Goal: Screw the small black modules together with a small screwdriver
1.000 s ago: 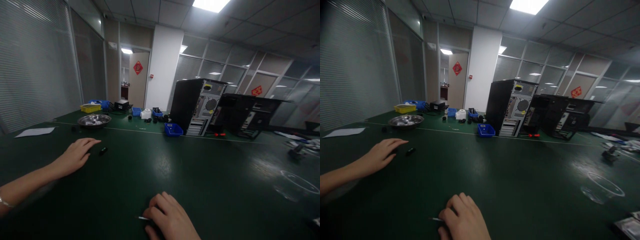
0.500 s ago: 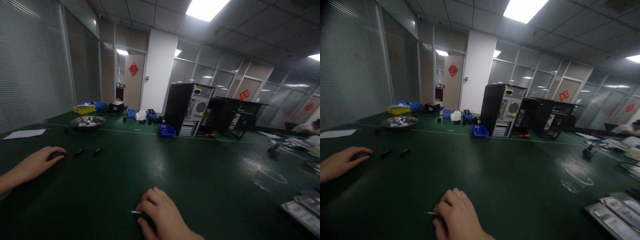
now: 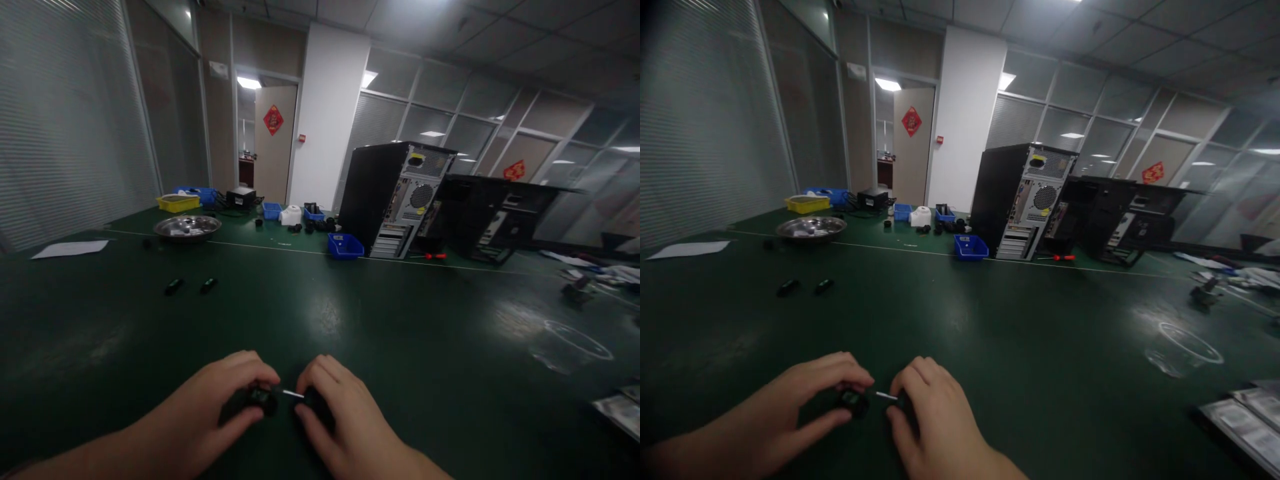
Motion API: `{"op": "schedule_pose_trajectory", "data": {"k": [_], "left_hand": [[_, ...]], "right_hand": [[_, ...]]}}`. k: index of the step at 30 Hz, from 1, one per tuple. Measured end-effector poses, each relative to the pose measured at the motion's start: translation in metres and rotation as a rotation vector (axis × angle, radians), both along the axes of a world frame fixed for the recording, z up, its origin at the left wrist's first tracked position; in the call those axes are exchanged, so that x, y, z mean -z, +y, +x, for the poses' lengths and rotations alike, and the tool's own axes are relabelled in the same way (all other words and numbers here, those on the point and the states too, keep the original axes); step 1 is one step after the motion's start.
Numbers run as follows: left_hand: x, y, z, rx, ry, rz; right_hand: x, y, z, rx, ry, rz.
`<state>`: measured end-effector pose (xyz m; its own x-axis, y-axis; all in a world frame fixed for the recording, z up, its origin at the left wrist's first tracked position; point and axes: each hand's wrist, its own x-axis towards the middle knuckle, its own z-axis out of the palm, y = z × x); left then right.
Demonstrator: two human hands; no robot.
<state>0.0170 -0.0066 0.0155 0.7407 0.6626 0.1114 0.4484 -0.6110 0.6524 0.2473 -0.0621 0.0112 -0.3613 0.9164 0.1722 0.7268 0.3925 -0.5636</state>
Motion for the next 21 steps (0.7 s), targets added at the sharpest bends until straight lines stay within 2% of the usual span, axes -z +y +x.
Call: {"op": "schedule_pose_trajectory", "data": {"k": [4, 10, 14, 21], "left_hand": [[0.014, 0.001, -0.009, -0.042, -0.077, 0.062], [0.018, 0.005, -0.016, -0.164, -0.148, 0.23], [0.021, 0.006, -0.019, -0.121, -0.109, 0.23], [0.023, 0.004, -0.026, -0.084, -0.08, 0.283]], "right_hand": [[0.001, 0.002, 0.0, -0.005, 0.022, -0.012], [0.007, 0.004, 0.004, -0.014, 0.128, -0.015], [0.009, 0.005, 0.005, 0.066, 0.232, -0.04], [0.008, 0.008, 0.008, 0.15, 0.327, 0.076]]}}
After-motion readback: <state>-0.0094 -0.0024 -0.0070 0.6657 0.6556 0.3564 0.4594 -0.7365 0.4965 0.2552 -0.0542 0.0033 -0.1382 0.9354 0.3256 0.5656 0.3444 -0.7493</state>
